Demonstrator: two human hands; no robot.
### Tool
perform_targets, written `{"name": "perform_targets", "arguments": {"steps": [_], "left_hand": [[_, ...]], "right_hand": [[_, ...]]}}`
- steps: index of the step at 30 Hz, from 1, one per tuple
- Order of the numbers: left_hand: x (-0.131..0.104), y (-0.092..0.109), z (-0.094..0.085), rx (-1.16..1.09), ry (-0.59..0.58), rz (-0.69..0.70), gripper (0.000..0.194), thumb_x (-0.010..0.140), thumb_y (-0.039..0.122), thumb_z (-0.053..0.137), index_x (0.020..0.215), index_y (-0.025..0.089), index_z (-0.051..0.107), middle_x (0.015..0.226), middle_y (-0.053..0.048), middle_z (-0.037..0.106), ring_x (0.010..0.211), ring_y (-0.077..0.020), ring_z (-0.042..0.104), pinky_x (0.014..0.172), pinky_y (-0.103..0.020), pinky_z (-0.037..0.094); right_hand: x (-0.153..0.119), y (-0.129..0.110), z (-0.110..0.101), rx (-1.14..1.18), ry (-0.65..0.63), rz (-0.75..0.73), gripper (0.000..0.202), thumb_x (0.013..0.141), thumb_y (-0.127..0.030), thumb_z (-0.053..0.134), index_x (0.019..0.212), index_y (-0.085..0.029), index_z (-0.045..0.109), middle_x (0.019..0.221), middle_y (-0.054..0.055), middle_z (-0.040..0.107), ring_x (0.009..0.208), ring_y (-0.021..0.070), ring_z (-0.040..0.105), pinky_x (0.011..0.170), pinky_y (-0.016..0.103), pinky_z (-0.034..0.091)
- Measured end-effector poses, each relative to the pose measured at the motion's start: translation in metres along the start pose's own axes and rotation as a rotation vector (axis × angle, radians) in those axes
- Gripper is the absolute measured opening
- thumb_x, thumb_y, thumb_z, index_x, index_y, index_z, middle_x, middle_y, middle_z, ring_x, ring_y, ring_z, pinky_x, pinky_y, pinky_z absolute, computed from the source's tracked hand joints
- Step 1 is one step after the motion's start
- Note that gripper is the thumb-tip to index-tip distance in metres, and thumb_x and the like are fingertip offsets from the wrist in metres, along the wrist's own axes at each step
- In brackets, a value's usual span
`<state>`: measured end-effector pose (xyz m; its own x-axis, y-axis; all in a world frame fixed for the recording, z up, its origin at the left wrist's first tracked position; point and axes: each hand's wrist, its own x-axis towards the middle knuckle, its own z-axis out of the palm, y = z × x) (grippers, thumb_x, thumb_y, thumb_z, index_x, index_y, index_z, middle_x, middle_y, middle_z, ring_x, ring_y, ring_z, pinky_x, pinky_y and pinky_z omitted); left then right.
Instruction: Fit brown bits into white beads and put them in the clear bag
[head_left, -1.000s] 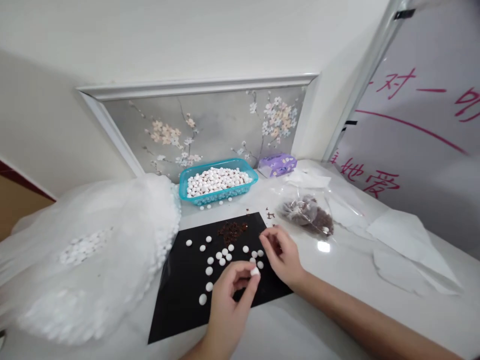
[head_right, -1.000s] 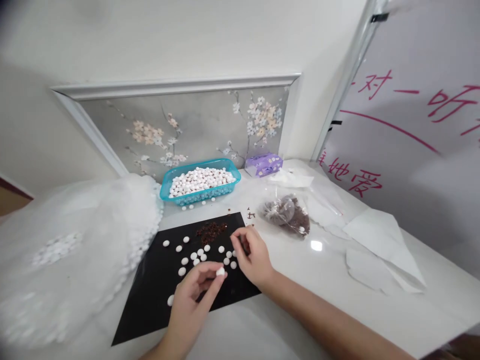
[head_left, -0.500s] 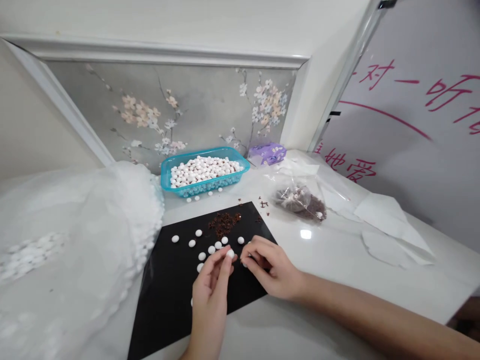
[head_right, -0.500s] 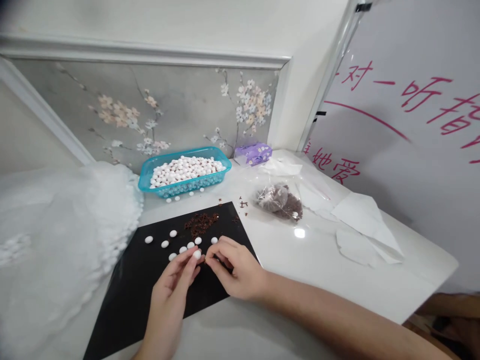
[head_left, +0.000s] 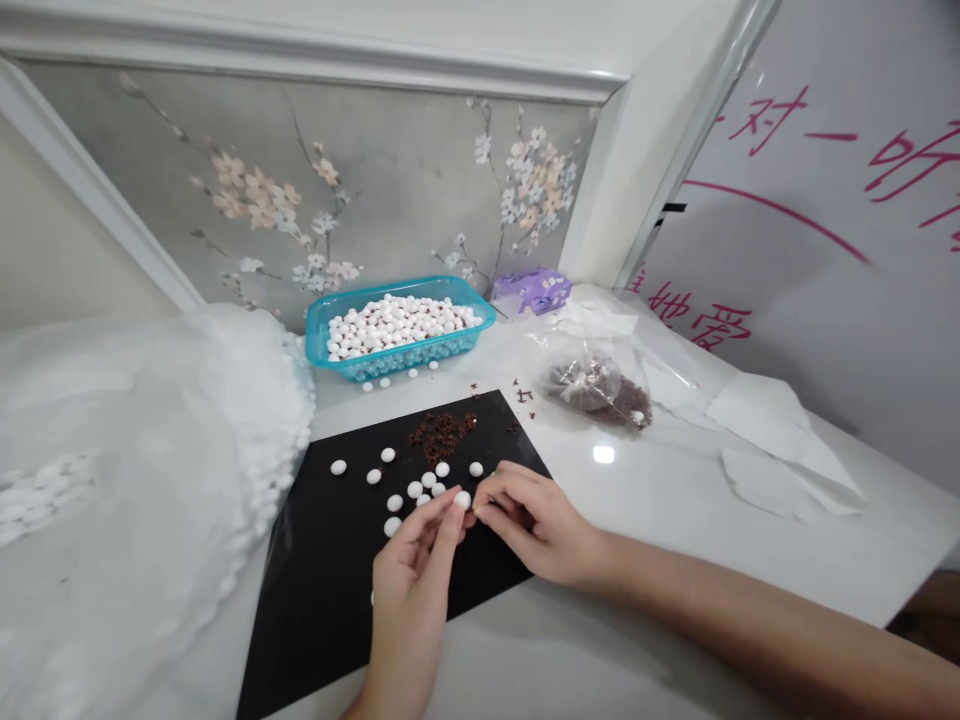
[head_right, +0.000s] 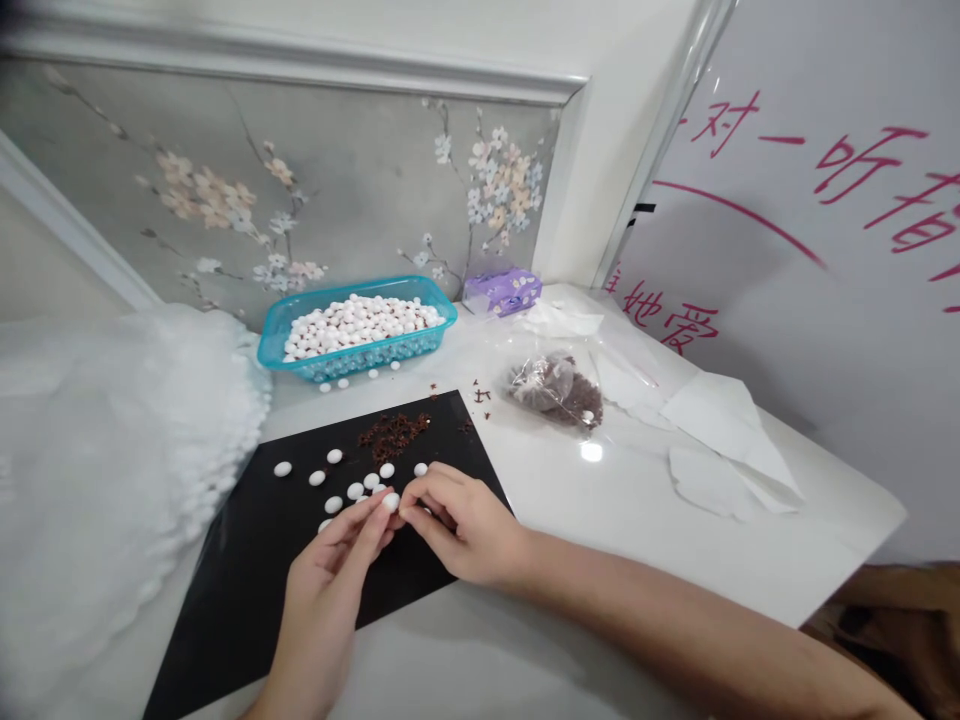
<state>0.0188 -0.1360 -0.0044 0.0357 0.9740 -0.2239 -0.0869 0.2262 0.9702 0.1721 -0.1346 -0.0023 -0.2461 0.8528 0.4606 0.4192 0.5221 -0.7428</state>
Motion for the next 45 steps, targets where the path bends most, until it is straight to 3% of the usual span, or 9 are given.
{"name": "perform_targets", "arguments": {"steps": [20,24,28,45], "left_hand": [[-0.0008,0.0056,0.0028,-0.068,-0.046,-0.015,0.023,0.066,0.031,0.072,0.087,0.020,0.072,0.087,-0.002,0.072,0.080,-0.0153,0.066,0.076,-0.021,0.054],[-0.0011,0.0037,0.0023,-0.114,-0.052,0.007,0.021,0.067,0.029,0.072,0.086,0.021,0.072,0.087,-0.002,0.072,0.081,-0.0162,0.066,0.076,-0.023,0.054],[-0.0004,0.0016,0.0014,-0.140,-0.071,0.016,0.019,0.068,0.028,0.071,0.086,0.021,0.072,0.087,-0.002,0.072,0.083,-0.0159,0.066,0.076,-0.022,0.054],[-0.0001,0.0061,-0.0012,-0.073,-0.173,0.000,0.016,0.069,0.030,0.069,0.078,0.018,0.073,0.081,-0.005,0.071,0.073,-0.0156,0.064,0.072,-0.025,0.054]], "right_hand": [[-0.0067,-0.0003,0.0004,-0.112,0.055,-0.050,0.006,0.086,-0.017,0.049,0.086,-0.020,0.055,0.065,-0.002,0.045,0.056,0.0090,0.043,0.052,0.019,0.039],[-0.0060,-0.0004,-0.0005,-0.118,0.053,-0.047,0.017,0.087,-0.020,0.049,0.104,-0.021,0.053,0.073,0.000,0.048,0.058,0.0093,0.046,0.052,0.020,0.043],[-0.0041,-0.0018,-0.0018,-0.168,-0.045,-0.138,0.031,0.091,-0.018,0.039,0.121,-0.022,0.046,0.093,0.007,0.057,0.079,0.0136,0.055,0.066,0.025,0.050],[-0.0083,-0.0017,-0.0024,-0.159,-0.054,-0.114,0.024,0.090,-0.016,0.040,0.112,-0.022,0.049,0.089,0.006,0.059,0.077,0.0142,0.059,0.064,0.026,0.052]]}}
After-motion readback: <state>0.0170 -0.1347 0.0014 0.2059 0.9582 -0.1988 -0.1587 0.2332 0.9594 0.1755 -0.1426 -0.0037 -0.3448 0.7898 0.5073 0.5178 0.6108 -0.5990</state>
